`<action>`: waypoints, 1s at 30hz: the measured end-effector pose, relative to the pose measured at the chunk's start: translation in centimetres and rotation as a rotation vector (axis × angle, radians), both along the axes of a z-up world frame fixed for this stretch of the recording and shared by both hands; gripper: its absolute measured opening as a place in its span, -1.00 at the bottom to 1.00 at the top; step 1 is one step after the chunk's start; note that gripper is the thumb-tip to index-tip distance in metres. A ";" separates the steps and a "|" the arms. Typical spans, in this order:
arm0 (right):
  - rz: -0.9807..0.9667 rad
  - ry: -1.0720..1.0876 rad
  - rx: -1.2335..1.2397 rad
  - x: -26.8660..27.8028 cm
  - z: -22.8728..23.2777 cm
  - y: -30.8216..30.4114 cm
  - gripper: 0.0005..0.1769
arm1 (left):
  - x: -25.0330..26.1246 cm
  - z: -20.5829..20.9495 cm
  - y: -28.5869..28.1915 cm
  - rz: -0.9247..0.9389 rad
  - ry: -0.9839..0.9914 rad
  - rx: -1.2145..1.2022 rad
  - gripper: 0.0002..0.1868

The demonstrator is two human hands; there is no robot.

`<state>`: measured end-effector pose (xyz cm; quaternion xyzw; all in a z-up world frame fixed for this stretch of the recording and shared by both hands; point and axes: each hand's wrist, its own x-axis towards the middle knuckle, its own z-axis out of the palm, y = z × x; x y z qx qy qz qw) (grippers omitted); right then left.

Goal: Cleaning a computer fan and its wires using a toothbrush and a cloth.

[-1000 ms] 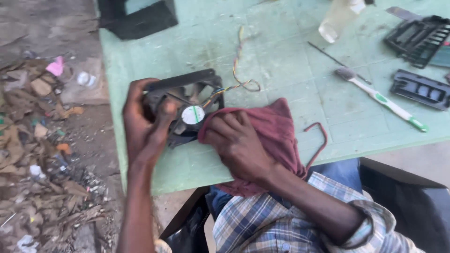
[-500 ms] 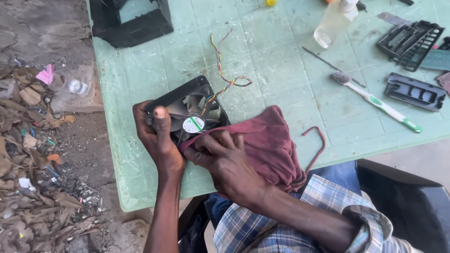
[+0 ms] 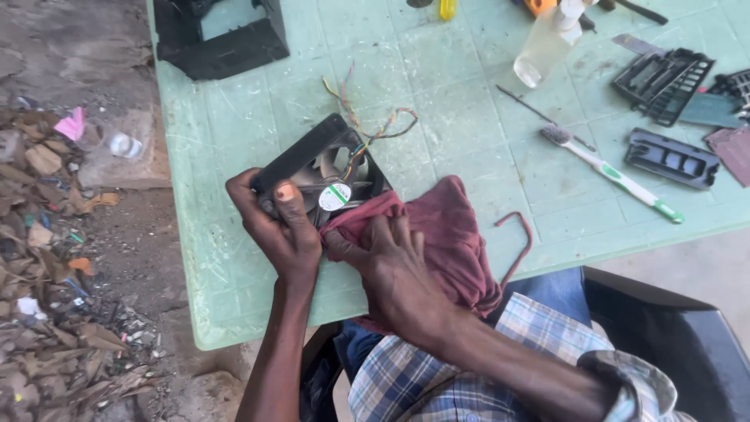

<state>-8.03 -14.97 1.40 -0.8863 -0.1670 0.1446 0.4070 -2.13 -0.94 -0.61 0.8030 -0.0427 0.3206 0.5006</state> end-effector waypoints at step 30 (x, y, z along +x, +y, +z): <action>-0.459 0.056 0.719 0.4 2.4 -10.0 -0.82 | 0.5 1.6 1.0 0.043 0.245 -0.109 -0.59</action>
